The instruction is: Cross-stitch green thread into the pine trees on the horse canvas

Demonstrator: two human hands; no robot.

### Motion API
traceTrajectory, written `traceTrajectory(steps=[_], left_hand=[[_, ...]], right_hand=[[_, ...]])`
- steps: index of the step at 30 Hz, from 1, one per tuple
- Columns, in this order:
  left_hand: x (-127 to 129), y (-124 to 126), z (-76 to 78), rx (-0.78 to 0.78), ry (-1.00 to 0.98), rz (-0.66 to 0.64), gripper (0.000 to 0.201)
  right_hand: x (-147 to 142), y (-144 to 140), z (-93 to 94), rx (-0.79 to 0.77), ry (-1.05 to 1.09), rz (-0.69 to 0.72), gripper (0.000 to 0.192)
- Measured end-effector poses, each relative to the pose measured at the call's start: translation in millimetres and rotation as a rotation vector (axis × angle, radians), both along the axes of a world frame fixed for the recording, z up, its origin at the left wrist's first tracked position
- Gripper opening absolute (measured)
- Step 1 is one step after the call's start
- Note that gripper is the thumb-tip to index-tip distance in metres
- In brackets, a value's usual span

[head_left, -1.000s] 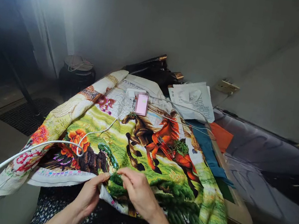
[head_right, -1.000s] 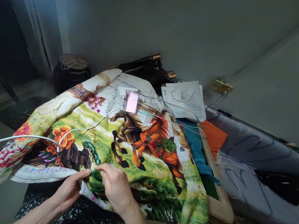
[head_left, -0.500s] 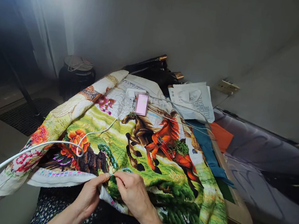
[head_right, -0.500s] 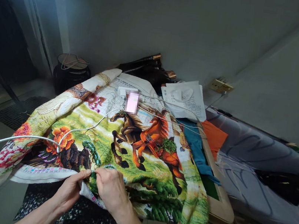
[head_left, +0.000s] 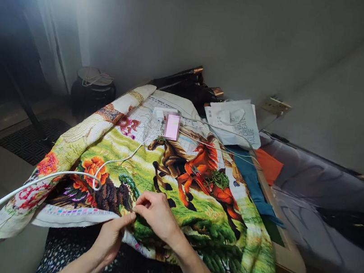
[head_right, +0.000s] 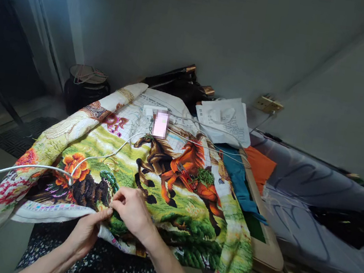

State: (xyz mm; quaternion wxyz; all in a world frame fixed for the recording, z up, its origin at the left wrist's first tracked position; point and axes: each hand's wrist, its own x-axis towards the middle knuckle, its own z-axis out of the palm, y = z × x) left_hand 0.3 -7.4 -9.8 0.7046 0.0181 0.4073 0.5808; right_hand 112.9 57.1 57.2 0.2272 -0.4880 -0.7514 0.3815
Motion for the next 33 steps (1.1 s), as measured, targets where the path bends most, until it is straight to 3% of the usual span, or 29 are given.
traceTrajectory(steps=[4,6,11,13,20,24,29,31,33], left_hand=[[2.5,-1.2,2.6,0.027,0.029,0.006,0.029],[3.9,-1.1,3.5,0.023,0.038,0.017,0.029],[4.8,-0.4,-1.6,0.019,0.043,0.085,0.031],[3.9,-0.4,-3.7,-0.003,0.054,0.089,0.03],[3.5,0.2,1.2,-0.007,0.022,0.057,0.031],[4.0,0.5,-1.6,-0.019,0.043,0.064,0.029],[2.7,0.2,-3.8,-0.063,0.059,0.052,0.017],[2.6,0.6,1.2,-0.124,0.029,0.021,0.013],[2.8,1.3,9.0,-0.142,-0.024,-0.013,0.012]], right_hand=[[-1.5,9.4,-8.2,-0.254,0.168,0.001,0.006],[-2.2,13.2,-9.4,-0.289,0.179,0.035,0.009],[-5.5,10.4,-2.7,0.09,-0.031,0.13,0.012],[-5.0,5.3,-0.6,0.176,-0.098,0.145,0.013],[0.8,1.5,-6.8,0.133,-0.137,0.053,0.011],[0.4,2.6,-3.4,0.21,-0.216,0.141,0.013],[6.9,-45.6,-16.3,0.331,-0.152,0.096,0.022],[6.7,-75.1,-33.7,0.289,-0.033,0.289,0.019],[1.6,-95.7,-52.0,0.167,-0.06,0.429,0.022]])
